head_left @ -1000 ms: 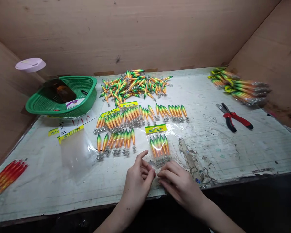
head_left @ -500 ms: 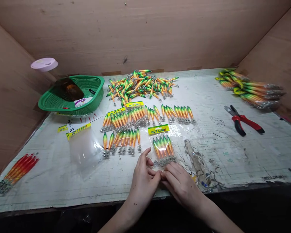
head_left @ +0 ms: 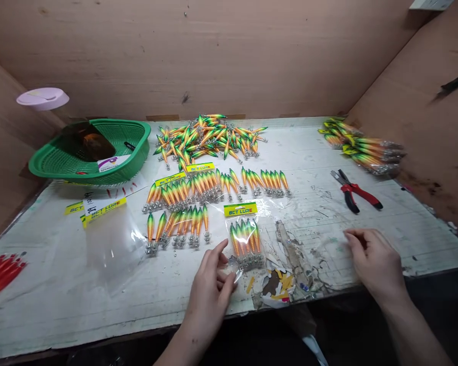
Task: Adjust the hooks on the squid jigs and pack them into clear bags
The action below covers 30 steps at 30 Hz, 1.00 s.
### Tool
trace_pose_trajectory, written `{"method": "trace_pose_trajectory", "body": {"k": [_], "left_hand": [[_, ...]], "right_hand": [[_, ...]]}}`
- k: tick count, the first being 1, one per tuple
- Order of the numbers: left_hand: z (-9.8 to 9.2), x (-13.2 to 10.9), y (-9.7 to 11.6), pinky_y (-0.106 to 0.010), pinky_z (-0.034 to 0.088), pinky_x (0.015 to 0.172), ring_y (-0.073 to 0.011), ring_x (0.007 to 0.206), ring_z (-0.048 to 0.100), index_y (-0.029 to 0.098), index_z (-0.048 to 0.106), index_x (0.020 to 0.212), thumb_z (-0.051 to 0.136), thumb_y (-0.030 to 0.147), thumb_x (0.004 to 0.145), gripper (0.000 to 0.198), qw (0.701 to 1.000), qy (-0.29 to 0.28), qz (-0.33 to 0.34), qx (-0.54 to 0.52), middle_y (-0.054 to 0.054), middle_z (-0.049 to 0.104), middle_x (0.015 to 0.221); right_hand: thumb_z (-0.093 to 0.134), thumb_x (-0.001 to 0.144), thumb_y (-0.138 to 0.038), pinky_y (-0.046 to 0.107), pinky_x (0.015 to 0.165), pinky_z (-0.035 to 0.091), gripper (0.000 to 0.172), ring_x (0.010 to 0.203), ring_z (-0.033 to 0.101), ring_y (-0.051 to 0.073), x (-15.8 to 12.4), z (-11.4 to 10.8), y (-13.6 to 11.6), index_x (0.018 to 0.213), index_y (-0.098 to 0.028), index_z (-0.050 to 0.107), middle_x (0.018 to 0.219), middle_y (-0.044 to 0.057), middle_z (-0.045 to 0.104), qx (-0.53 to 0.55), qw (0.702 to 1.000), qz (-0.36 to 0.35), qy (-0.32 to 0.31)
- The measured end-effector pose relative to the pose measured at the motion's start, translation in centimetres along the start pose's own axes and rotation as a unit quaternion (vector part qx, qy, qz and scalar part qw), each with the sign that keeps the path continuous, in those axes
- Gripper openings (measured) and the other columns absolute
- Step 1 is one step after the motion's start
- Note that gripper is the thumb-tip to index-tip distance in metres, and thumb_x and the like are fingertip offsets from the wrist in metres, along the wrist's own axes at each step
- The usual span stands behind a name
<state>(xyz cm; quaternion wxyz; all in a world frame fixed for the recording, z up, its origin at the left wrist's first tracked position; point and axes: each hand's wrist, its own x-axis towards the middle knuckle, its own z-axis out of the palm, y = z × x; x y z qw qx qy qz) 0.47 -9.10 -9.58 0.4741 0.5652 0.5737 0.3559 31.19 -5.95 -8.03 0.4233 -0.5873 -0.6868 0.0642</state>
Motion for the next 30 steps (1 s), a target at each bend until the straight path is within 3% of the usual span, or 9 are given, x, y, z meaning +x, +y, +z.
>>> {"method": "trace_pose_trajectory", "body": {"k": [3, 5, 7, 10, 12, 15, 21, 26, 30], "left_hand": [[-1.7, -0.1, -0.4, -0.023, 0.056, 0.056, -0.0102, 0.063, 0.061, 0.024, 0.042, 0.137, 0.043, 0.012, 0.091, 0.047, 0.976, 0.006, 0.158, 0.147, -0.005, 0.056, 0.095], [-2.9, 0.5, -0.3, -0.029, 0.058, 0.066, -0.0173, 0.081, 0.064, 0.020, 0.052, 0.129, 0.040, 0.008, 0.091, 0.041, 0.905, 0.013, 0.330, 0.269, -0.009, 0.064, 0.098], [-3.7, 1.5, 0.1, -0.033, 0.058, 0.074, -0.0211, 0.090, 0.063, 0.015, 0.060, 0.118, 0.044, 0.008, 0.091, 0.032, 0.801, -0.011, 0.489, 0.346, -0.010, 0.069, 0.101], [-4.0, 3.0, 0.7, -0.032, 0.056, 0.081, -0.0184, 0.085, 0.064, 0.012, 0.064, 0.104, 0.053, 0.007, 0.089, 0.020, 0.720, -0.060, 0.589, 0.363, -0.006, 0.074, 0.097], [-3.8, 3.5, 0.6, -0.031, 0.055, 0.082, -0.0174, 0.084, 0.064, 0.011, 0.064, 0.099, 0.054, 0.005, 0.088, 0.016, 0.730, -0.076, 0.592, 0.334, -0.005, 0.074, 0.092], [-3.3, 2.9, -0.1, -0.032, 0.054, 0.076, -0.0181, 0.084, 0.062, 0.013, 0.062, 0.095, 0.048, 0.008, 0.092, 0.015, 0.784, -0.063, 0.556, 0.268, -0.007, 0.073, 0.088], [-1.6, -0.4, -0.3, -0.030, 0.051, 0.069, -0.0165, 0.077, 0.057, 0.019, 0.052, 0.085, 0.046, -0.001, 0.085, 0.021, 0.917, -0.030, 0.353, 0.184, -0.004, 0.066, 0.078], [-0.1, -1.7, -0.2, -0.027, 0.049, 0.065, -0.0159, 0.075, 0.058, 0.021, 0.051, 0.082, 0.048, 0.004, 0.087, 0.018, 0.953, 0.025, 0.248, 0.172, -0.002, 0.061, 0.076], [1.4, -1.9, -0.9, -0.028, 0.047, 0.063, -0.0159, 0.069, 0.056, 0.021, 0.051, 0.081, 0.048, 0.009, 0.089, 0.015, 0.954, 0.104, 0.183, 0.213, -0.001, 0.058, 0.073]], "right_hand": [[0.052, 0.090, -0.018, 0.041, 0.076, 0.051, 0.014, 0.082, 0.061, 0.024, 0.0, -1.1, 1.1, 0.097, -0.021, 0.063, 0.085, 0.009, 0.063, -0.076, 0.994, -0.074, -0.007], [0.057, 0.087, -0.015, 0.040, 0.087, 0.051, 0.025, 0.098, 0.062, 0.025, -0.7, -0.5, -0.1, 0.109, -0.022, 0.066, 0.103, 0.009, 0.068, -0.089, 0.979, -0.166, -0.075], [0.056, 0.088, -0.011, 0.037, 0.095, 0.051, 0.033, 0.111, 0.060, 0.023, -1.4, 1.0, -2.1, 0.120, -0.018, 0.062, 0.117, 0.009, 0.067, -0.083, 0.938, -0.301, -0.151], [0.043, 0.093, -0.005, 0.037, 0.096, 0.052, 0.034, 0.114, 0.060, 0.023, -1.9, 3.6, -4.6, 0.123, -0.005, 0.057, 0.114, 0.014, 0.069, -0.012, 0.886, -0.415, -0.204], [0.041, 0.093, -0.005, 0.037, 0.091, 0.055, 0.031, 0.106, 0.064, 0.022, -1.9, 4.8, -5.1, 0.118, -0.005, 0.059, 0.104, 0.014, 0.072, 0.051, 0.889, -0.405, -0.206], [0.043, 0.093, -0.006, 0.038, 0.080, 0.057, 0.024, 0.098, 0.064, 0.023, -2.6, 5.4, -4.8, 0.109, -0.009, 0.060, 0.099, 0.014, 0.071, 0.092, 0.903, -0.369, -0.200], [0.047, 0.090, -0.004, 0.034, 0.070, 0.054, 0.017, 0.083, 0.061, 0.018, -5.5, 5.1, -5.1, 0.098, -0.016, 0.056, 0.091, 0.010, 0.068, 0.131, 0.939, -0.243, -0.206], [0.048, 0.089, -0.007, 0.029, 0.064, 0.051, 0.016, 0.073, 0.060, 0.016, -6.0, 5.3, -7.1, 0.086, -0.023, 0.053, 0.082, 0.004, 0.066, 0.174, 0.962, -0.092, -0.188], [0.042, 0.093, -0.011, 0.028, 0.061, 0.047, 0.018, 0.070, 0.055, 0.016, -6.0, 6.2, -8.7, 0.080, -0.023, 0.048, 0.073, 0.002, 0.056, 0.118, 0.983, 0.025, -0.141]]}}
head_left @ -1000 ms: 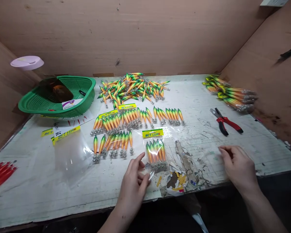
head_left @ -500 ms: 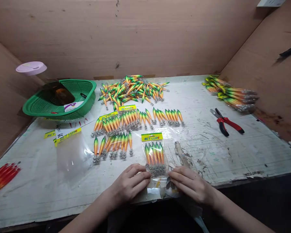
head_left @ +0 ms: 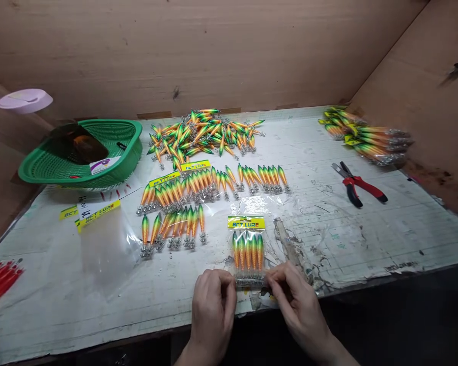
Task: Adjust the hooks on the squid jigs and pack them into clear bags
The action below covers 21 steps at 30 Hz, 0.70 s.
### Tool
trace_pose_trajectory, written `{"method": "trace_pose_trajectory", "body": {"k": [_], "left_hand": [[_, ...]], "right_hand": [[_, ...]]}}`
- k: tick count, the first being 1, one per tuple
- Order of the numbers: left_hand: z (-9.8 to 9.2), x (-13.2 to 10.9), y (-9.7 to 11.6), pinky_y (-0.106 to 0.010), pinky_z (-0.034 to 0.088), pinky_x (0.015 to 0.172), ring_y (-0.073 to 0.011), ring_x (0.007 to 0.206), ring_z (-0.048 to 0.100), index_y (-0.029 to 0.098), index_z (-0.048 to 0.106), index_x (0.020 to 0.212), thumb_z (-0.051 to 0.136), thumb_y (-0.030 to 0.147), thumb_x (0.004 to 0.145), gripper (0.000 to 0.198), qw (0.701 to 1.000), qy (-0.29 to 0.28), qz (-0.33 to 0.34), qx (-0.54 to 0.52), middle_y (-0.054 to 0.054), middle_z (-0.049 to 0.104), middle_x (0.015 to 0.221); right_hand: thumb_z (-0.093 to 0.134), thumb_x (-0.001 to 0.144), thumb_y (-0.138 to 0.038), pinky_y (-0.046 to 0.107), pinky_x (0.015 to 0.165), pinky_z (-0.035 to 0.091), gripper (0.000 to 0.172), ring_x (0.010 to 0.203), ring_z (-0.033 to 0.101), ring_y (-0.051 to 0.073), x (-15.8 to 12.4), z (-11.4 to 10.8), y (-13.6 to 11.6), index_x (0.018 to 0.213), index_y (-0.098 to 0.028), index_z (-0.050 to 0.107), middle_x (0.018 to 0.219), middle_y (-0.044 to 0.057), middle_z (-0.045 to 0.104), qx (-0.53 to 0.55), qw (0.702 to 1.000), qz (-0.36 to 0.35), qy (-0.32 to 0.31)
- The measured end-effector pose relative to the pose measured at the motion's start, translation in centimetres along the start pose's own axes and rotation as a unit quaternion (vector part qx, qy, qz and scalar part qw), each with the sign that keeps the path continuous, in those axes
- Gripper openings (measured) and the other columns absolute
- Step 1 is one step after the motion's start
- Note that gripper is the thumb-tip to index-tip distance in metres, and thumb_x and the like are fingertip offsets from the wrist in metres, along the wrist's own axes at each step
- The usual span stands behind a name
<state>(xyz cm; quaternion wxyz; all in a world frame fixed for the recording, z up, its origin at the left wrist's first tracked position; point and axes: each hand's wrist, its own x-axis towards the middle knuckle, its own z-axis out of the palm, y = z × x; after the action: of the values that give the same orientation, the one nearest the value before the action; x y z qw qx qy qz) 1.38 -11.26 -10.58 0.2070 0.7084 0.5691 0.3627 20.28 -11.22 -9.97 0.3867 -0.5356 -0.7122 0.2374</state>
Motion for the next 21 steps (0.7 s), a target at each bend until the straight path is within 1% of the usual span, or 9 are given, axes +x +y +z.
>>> {"method": "trace_pose_trajectory", "body": {"k": [4, 7, 9, 12, 14, 16, 18, 20, 21], "left_hand": [[1.0, 0.2, 0.5, -0.028, 0.046, 0.061, -0.0164, 0.066, 0.056, 0.022, 0.053, 0.081, 0.050, 0.018, 0.091, 0.011, 0.998, 0.031, -0.057, 0.027, 0.000, 0.057, 0.070], [1.0, 0.7, 0.7, -0.027, 0.044, 0.060, -0.0159, 0.063, 0.056, 0.022, 0.053, 0.079, 0.049, 0.023, 0.092, 0.013, 0.996, 0.024, -0.073, 0.039, 0.000, 0.058, 0.068], [1.1, 1.1, 0.7, -0.026, 0.042, 0.057, -0.0155, 0.059, 0.056, 0.022, 0.049, 0.075, 0.049, 0.024, 0.092, 0.017, 0.995, 0.009, -0.081, 0.058, 0.001, 0.057, 0.064], [1.5, 1.5, 0.6, -0.025, 0.038, 0.051, -0.0160, 0.052, 0.054, 0.023, 0.044, 0.070, 0.049, 0.023, 0.089, 0.020, 0.989, 0.014, -0.104, 0.107, 0.003, 0.053, 0.055], [1.4, 1.9, 0.6, -0.025, 0.036, 0.049, -0.0164, 0.051, 0.055, 0.023, 0.045, 0.071, 0.048, 0.023, 0.088, 0.017, 0.985, 0.014, -0.116, 0.128, 0.003, 0.054, 0.057], [0.9, 2.3, 0.8, -0.026, 0.040, 0.051, -0.0168, 0.057, 0.060, 0.023, 0.051, 0.077, 0.042, 0.021, 0.090, 0.016, 0.985, -0.003, -0.125, 0.122, 0.000, 0.060, 0.069], [0.0, 2.8, 0.9, -0.027, 0.044, 0.055, -0.0180, 0.066, 0.064, 0.023, 0.056, 0.086, 0.037, 0.023, 0.092, 0.021, 0.985, -0.039, -0.136, 0.097, -0.003, 0.064, 0.083], [-0.7, 3.2, 0.7, -0.029, 0.047, 0.057, -0.0203, 0.069, 0.066, 0.023, 0.059, 0.087, 0.042, 0.033, 0.091, 0.019, 0.985, -0.078, -0.139, 0.063, -0.004, 0.066, 0.082], [-0.8, 3.3, 0.4, -0.030, 0.048, 0.057, -0.0216, 0.068, 0.066, 0.023, 0.059, 0.084, 0.050, 0.040, 0.087, 0.020, 0.986, -0.082, -0.139, 0.045, -0.004, 0.065, 0.079]], "right_hand": [[0.047, 0.091, -0.016, 0.029, 0.058, 0.041, 0.016, 0.064, 0.049, 0.016, 0.0, 1.4, -0.6, 0.077, -0.023, 0.047, 0.068, 0.000, 0.051, -0.045, 0.996, 0.052, 0.059], [0.047, 0.089, -0.017, 0.030, 0.059, 0.039, 0.017, 0.064, 0.048, 0.017, 0.0, 2.1, -0.8, 0.073, -0.023, 0.045, 0.067, 0.000, 0.050, -0.063, 0.991, 0.077, 0.087], [0.047, 0.089, -0.018, 0.031, 0.059, 0.038, 0.020, 0.063, 0.047, 0.018, 0.0, 2.3, -0.9, 0.070, -0.024, 0.044, 0.065, 0.000, 0.049, -0.068, 0.988, 0.097, 0.098], [0.049, 0.086, -0.018, 0.031, 0.058, 0.037, 0.020, 0.062, 0.047, 0.018, 0.2, 2.4, -0.9, 0.067, -0.024, 0.042, 0.064, -0.001, 0.048, -0.063, 0.985, 0.125, 0.103], [0.050, 0.083, -0.018, 0.030, 0.057, 0.039, 0.017, 0.062, 0.048, 0.018, 0.3, 2.4, -0.7, 0.069, -0.024, 0.043, 0.066, 0.000, 0.048, -0.050, 0.984, 0.140, 0.102], [0.051, 0.084, -0.020, 0.031, 0.059, 0.042, 0.009, 0.067, 0.050, 0.019, 0.4, 2.6, -0.5, 0.076, -0.024, 0.049, 0.072, 0.001, 0.051, -0.034, 0.983, 0.150, 0.104], [0.051, 0.087, -0.025, 0.033, 0.064, 0.044, 0.003, 0.073, 0.051, 0.020, 0.4, 2.8, -0.3, 0.085, -0.023, 0.054, 0.077, 0.003, 0.053, -0.023, 0.981, 0.155, 0.116], [0.055, 0.087, -0.028, 0.034, 0.068, 0.044, 0.005, 0.076, 0.051, 0.021, 0.4, 3.3, -0.3, 0.087, -0.024, 0.056, 0.078, 0.003, 0.053, -0.018, 0.978, 0.155, 0.136], [0.058, 0.086, -0.029, 0.035, 0.070, 0.043, 0.006, 0.077, 0.050, 0.022, 0.3, 3.6, -0.2, 0.085, -0.024, 0.056, 0.078, 0.003, 0.054, -0.015, 0.977, 0.153, 0.147]]}}
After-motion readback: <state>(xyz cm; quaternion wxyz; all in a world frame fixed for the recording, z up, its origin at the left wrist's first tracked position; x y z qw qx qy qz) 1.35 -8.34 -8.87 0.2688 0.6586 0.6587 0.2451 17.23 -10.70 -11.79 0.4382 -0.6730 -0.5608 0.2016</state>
